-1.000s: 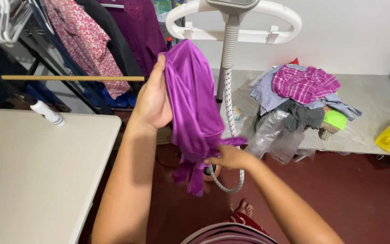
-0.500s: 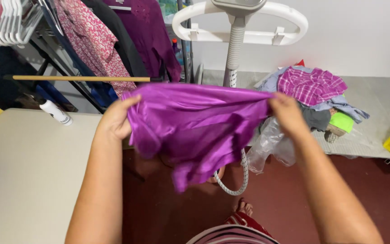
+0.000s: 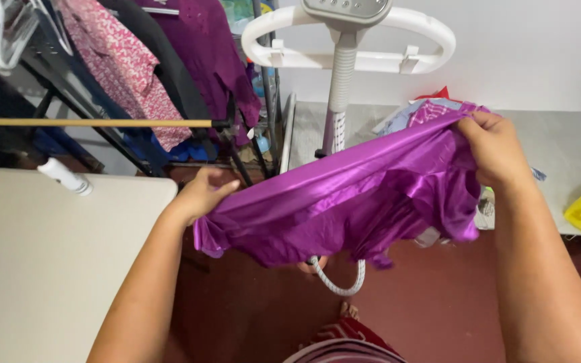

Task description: The person folds a black shirt on a work table and then uses a standing garment steamer to remove wrinkles from a purple garment.

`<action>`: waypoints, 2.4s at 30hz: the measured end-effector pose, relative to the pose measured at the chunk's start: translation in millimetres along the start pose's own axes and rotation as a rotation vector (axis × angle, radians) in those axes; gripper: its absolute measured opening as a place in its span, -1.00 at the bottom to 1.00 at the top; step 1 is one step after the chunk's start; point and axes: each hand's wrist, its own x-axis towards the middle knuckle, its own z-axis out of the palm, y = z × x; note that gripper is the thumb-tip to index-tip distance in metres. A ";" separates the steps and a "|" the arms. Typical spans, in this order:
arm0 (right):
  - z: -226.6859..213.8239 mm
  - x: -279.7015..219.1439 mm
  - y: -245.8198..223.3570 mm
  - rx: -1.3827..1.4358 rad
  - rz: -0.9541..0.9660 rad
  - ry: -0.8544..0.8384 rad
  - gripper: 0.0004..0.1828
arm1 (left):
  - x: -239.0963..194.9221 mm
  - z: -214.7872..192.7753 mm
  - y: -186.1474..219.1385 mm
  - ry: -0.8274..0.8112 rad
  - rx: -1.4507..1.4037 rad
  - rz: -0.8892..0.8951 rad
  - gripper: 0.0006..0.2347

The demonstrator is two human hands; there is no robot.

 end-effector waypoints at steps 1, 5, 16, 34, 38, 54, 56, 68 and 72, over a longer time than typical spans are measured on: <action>-3.8 7.6 -0.5 0.001 -0.005 0.003 -0.78 | 5.1 2.0 6.5 0.002 0.000 0.006 -0.62; -18.0 25.1 6.7 0.050 0.035 0.029 -0.77 | 20.6 9.7 22.3 0.052 0.172 0.568 -0.67; 76.4 -22.8 7.0 -0.267 -0.266 -0.291 -0.77 | 41.9 71.1 130.2 -0.144 -0.134 0.588 -0.72; 101.6 5.8 1.4 -0.222 -0.458 -0.386 -0.84 | 10.8 88.3 203.8 -0.194 0.021 0.271 -0.51; 104.2 7.2 -6.0 -0.227 -0.519 -0.398 -0.81 | 21.0 95.8 189.2 -0.066 0.363 0.262 -0.58; 135.8 29.1 10.8 0.061 -0.160 -0.476 -0.86 | 83.5 15.1 134.9 0.249 -0.072 0.701 -0.90; 152.1 22.2 -3.3 -0.023 -0.108 -0.607 -0.82 | 88.5 8.6 138.7 0.216 -0.126 0.643 -0.87; 267.0 -22.8 35.5 -0.053 0.086 -0.358 -0.68 | 88.7 -0.7 140.8 -0.113 -0.475 0.786 -0.75; 295.9 -38.4 21.1 -0.157 -0.029 -0.108 -0.54 | 84.1 -6.6 146.1 -0.163 -0.453 0.700 -0.74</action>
